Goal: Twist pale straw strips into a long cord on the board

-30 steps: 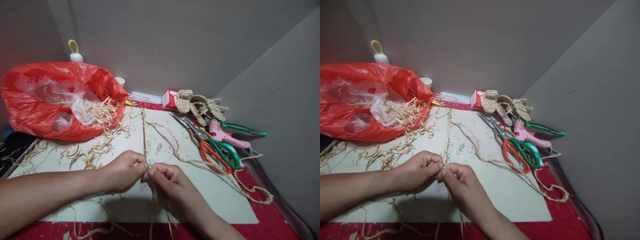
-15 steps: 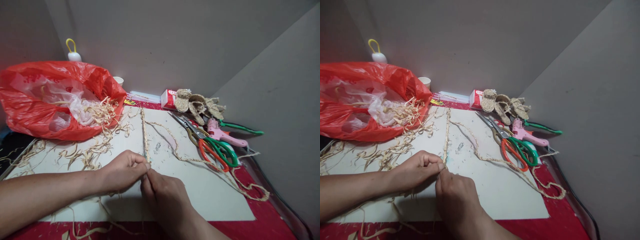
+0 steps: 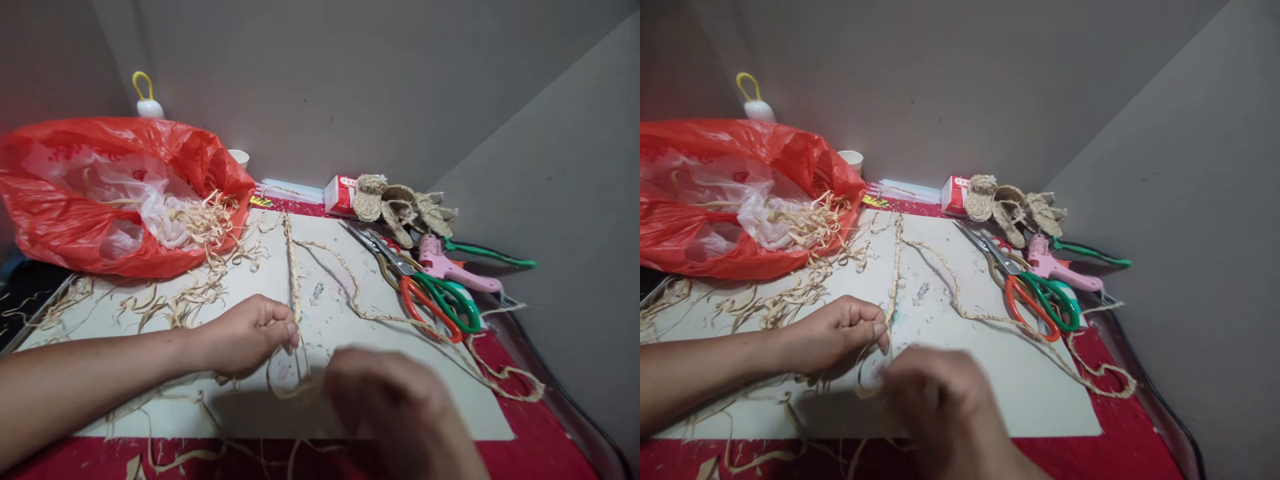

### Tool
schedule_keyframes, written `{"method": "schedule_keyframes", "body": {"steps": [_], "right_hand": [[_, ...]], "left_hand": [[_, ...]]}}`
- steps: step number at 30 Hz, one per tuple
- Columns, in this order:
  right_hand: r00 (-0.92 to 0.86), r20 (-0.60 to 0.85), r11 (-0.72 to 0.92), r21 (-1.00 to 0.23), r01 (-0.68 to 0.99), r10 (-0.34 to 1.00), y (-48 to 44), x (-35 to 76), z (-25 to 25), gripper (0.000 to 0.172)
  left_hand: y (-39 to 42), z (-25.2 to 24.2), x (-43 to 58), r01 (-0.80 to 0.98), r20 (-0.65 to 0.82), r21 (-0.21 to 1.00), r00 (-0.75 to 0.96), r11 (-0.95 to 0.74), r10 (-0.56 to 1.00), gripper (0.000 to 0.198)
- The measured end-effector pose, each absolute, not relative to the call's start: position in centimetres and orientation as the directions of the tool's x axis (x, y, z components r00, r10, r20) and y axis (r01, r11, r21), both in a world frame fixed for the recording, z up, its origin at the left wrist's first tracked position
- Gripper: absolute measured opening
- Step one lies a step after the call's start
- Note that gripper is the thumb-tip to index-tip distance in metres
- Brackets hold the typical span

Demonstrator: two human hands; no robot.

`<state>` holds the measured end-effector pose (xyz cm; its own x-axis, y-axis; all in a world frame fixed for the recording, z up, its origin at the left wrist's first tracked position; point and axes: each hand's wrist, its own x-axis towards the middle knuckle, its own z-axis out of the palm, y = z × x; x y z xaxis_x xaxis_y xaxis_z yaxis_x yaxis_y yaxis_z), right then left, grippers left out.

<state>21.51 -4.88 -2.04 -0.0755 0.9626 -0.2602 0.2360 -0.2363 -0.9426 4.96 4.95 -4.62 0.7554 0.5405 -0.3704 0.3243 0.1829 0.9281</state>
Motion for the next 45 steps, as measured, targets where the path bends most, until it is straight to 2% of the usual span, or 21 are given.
{"method": "schedule_keyframes", "body": {"steps": [1,3,4,7,10,14,17,22,25,29,33,35,38,41,43,45], "right_hand": [[0.098,-0.214,-0.228,-0.961,0.156,0.972,-4.3,21.9,-2.0,0.041],[0.252,-0.227,-0.236,-0.972,0.005,0.941,-3.2,22.2,-2.3,0.033],[0.231,-0.273,-0.266,-0.962,-0.061,0.934,-2.7,22.0,-2.6,0.029],[-0.060,-0.406,-0.410,-0.902,-0.137,0.912,-2.0,21.2,-3.5,0.030],[-0.250,-0.457,-0.500,-0.854,-0.147,0.854,-2.0,20.8,-4.2,0.029],[-0.320,-0.457,-0.503,-0.861,-0.075,0.830,-2.0,21.3,-4.8,0.030],[-0.313,-0.380,-0.394,-0.919,0.023,0.870,-1.7,21.4,-4.6,0.027],[-0.313,-0.296,-0.184,-0.922,0.342,0.902,-1.3,21.4,-3.9,0.030],[-0.302,-0.307,-0.173,-0.901,0.399,0.903,-1.1,21.6,-4.1,0.031],[-0.328,-0.422,-0.361,-0.903,0.233,0.845,-0.9,21.8,-4.9,0.037],[-0.366,-0.451,-0.496,-0.867,-0.036,0.814,-1.1,21.3,-5.6,0.041],[-0.325,-0.471,-0.525,-0.846,-0.098,0.820,-1.3,20.9,-5.7,0.039],[-0.235,-0.492,-0.524,-0.846,-0.096,0.838,-1.7,20.4,-5.7,0.035],[-0.174,-0.476,-0.496,-0.863,-0.096,0.862,-2.0,20.1,-5.8,0.037],[-0.161,-0.461,-0.482,-0.866,-0.135,0.873,-2.2,20.0,-5.9,0.041],[-0.158,-0.451,-0.475,-0.860,-0.186,0.878,-2.4,19.7,-5.9,0.044]], "left_hand": [[5.0,-4.7,5.0,0.322,-0.373,0.927,0.759,0.190,0.534,0.032],[5.1,-4.7,5.0,0.304,-0.369,0.929,0.772,0.209,0.517,0.030],[5.1,-4.7,5.1,0.277,-0.352,0.935,0.788,0.220,0.506,0.029],[5.1,-4.5,5.2,0.154,-0.256,0.955,0.859,0.253,0.443,0.029],[5.2,-4.5,5.2,0.186,-0.266,0.957,0.866,0.220,0.424,0.031],[5.4,-4.4,5.0,0.270,-0.300,0.954,0.852,0.131,0.429,0.029],[5.6,-4.2,4.8,0.304,-0.295,0.951,0.842,0.053,0.452,0.026],[5.7,-3.8,4.8,0.407,-0.295,0.900,0.831,-0.154,0.473,0.025],[5.7,-3.3,4.7,0.435,-0.255,0.846,0.838,-0.309,0.483,0.026],[5.6,-3.0,4.5,0.463,-0.149,0.649,0.855,-0.603,0.496,0.022],[5.4,-3.3,4.3,0.491,-0.097,0.499,0.850,-0.714,0.517,0.018],[5.4,-3.1,4.3,0.487,-0.099,0.526,0.849,-0.697,0.519,0.019],[5.3,-2.4,4.2,0.465,-0.172,0.692,0.849,-0.552,0.499,0.022],[4.7,-2.1,4.1,0.467,-0.337,0.863,0.814,-0.190,0.473,0.026],[3.8,-2.6,4.3,0.443,-0.436,0.891,0.779,0.096,0.451,0.028],[2.7,-3.6,4.5,0.390,-0.483,0.875,0.754,0.288,0.445,0.027]]}}
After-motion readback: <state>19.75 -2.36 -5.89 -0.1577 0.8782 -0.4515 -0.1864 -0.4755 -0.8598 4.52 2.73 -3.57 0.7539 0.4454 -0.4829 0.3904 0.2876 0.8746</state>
